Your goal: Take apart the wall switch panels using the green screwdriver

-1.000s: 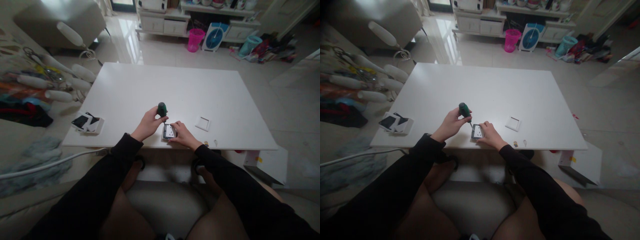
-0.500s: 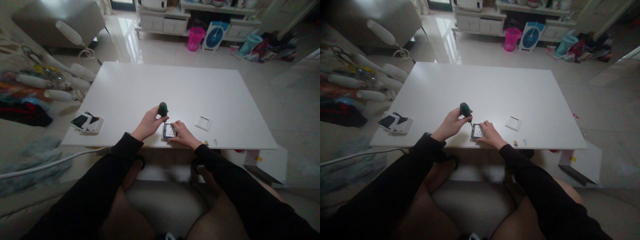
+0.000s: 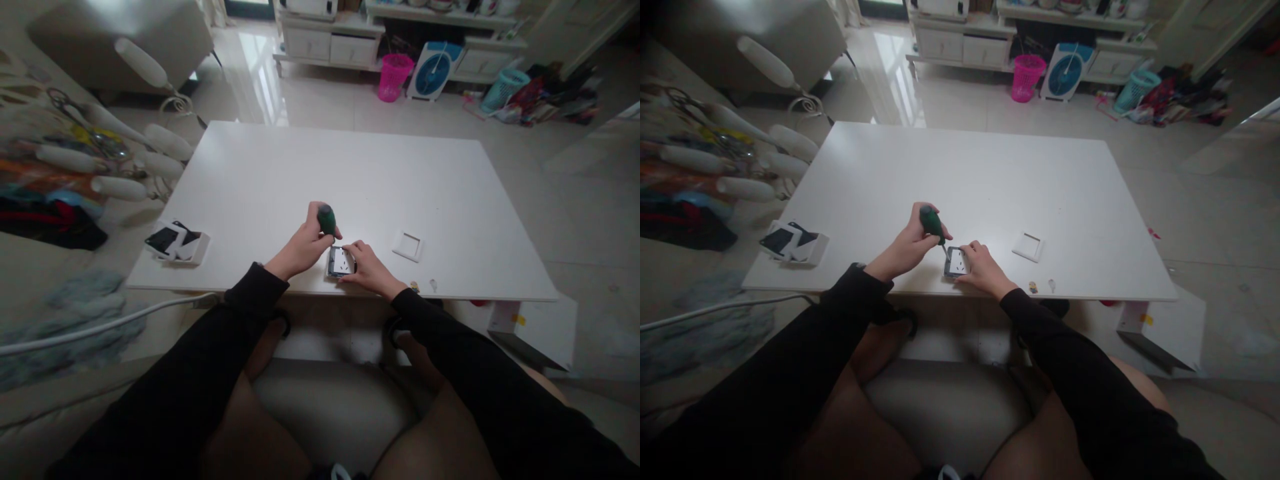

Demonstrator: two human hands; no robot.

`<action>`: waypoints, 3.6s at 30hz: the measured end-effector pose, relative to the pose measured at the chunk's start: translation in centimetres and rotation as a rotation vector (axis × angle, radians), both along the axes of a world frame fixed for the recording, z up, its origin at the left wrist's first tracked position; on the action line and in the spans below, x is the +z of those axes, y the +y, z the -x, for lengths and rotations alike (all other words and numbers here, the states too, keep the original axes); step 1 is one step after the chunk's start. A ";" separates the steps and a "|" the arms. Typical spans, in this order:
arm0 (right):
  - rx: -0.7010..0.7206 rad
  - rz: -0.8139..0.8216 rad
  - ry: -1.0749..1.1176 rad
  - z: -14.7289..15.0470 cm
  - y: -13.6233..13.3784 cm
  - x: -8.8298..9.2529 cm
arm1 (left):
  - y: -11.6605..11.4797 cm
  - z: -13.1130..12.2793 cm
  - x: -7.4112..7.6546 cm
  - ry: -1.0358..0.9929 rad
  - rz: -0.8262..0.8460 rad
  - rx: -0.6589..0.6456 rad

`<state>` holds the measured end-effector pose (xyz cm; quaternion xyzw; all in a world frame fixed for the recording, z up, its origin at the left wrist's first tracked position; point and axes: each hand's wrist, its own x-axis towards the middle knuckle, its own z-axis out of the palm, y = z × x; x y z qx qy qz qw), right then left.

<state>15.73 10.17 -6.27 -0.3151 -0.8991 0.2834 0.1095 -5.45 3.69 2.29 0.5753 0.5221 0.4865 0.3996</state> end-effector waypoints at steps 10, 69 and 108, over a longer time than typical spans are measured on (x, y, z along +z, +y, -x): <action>-0.006 0.008 0.005 0.1 0.0 -0.1 | 0.4 0.2 0.2 0.070 -0.075 0.094; -0.024 -0.050 0.009 0.7 -0.9 0.9 | -0.6 -0.9 0.6 -0.081 -0.103 -0.041; -0.024 -0.044 0.009 0.7 -1.0 0.9 | 0.1 -2.2 0.8 -0.323 -0.094 0.076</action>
